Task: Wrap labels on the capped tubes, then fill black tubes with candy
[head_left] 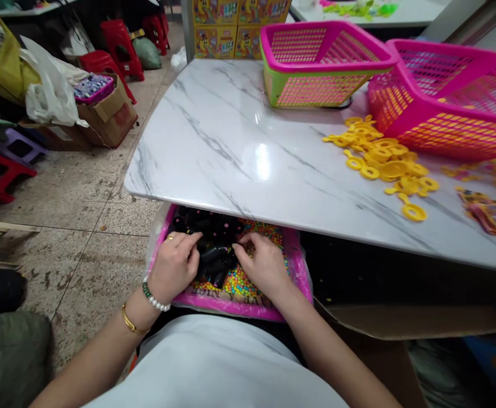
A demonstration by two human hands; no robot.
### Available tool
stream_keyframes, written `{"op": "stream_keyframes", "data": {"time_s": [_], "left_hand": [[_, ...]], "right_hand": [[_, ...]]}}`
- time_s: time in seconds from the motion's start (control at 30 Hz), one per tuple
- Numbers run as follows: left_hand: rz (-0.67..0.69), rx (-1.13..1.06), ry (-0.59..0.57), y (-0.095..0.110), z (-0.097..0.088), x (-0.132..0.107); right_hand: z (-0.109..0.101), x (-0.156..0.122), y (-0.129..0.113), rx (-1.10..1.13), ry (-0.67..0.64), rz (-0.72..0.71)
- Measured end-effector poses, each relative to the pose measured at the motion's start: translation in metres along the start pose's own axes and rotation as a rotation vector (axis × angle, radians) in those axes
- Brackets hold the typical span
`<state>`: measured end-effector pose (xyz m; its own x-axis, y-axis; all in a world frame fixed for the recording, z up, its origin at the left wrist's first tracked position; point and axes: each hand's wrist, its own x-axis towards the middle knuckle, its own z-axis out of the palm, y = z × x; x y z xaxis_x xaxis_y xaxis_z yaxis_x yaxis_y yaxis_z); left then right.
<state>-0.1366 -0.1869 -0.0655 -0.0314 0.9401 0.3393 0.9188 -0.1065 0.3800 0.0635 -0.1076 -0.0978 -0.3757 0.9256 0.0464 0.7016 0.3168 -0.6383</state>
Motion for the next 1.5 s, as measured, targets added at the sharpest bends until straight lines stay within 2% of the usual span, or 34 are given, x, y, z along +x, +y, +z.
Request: {"op": "stream_keyframes", "data": {"time_s": [0.1,0.2,0.3,0.43,0.5,0.6,0.7,0.8,0.87,0.93,1.0,1.07,1.13,1.2,1.27,1.37,1.5], "left_hand": [[-0.014,-0.105,-0.027,0.001,-0.006,-0.005],[-0.079,-0.209,0.015,0.004,-0.01,-0.012],[-0.148,-0.276,0.012,0.009,-0.017,-0.017],[-0.204,-0.357,-0.108,0.009,-0.03,-0.018],[-0.209,-0.335,-0.127,0.005,-0.034,-0.017],[-0.168,-0.154,-0.137,-0.001,-0.034,-0.018],[-0.102,0.006,-0.213,-0.008,-0.028,-0.018],[-0.076,0.066,-0.21,-0.013,-0.021,-0.016],[-0.073,0.096,-0.161,-0.014,-0.017,-0.014],[-0.062,0.108,-0.119,-0.013,-0.013,-0.012],[-0.034,0.096,-0.111,-0.011,-0.01,-0.011],[-0.005,0.08,-0.121,-0.008,-0.007,-0.011],[0.009,0.075,-0.113,-0.003,-0.007,-0.011],[0.018,0.064,-0.081,0.004,-0.009,-0.009],[0.037,0.066,-0.08,0.012,-0.01,-0.006],[0.044,0.135,-0.201,0.02,-0.009,0.002],[0.011,0.19,-0.375,0.019,-0.004,0.013]], "right_hand": [[0.0,0.011,-0.009,0.044,-0.091,-0.099],[-0.006,0.01,-0.018,0.13,-0.182,-0.244],[-0.024,0.001,-0.014,0.133,-0.089,-0.248],[-0.062,-0.02,0.018,0.139,-0.014,-0.129],[-0.075,-0.032,0.037,0.105,0.023,-0.091],[-0.08,-0.05,0.055,0.081,0.067,-0.105],[-0.079,-0.064,0.065,0.221,0.017,-0.053],[-0.088,-0.07,0.077,0.338,0.052,0.136],[-0.099,-0.071,0.083,0.331,0.125,0.305],[-0.109,-0.069,0.082,0.313,0.171,0.382],[-0.111,-0.064,0.072,0.31,0.171,0.295],[-0.105,-0.056,0.055,0.263,0.102,0.097],[-0.089,-0.044,0.035,0.099,-0.021,-0.105],[-0.069,-0.031,0.019,-0.148,-0.171,-0.234],[-0.051,-0.02,0.009,-0.324,-0.295,-0.301],[-0.033,-0.01,0.005,-0.356,-0.405,-0.374],[-0.034,-0.004,0.012,-0.323,-0.427,-0.423]]}}
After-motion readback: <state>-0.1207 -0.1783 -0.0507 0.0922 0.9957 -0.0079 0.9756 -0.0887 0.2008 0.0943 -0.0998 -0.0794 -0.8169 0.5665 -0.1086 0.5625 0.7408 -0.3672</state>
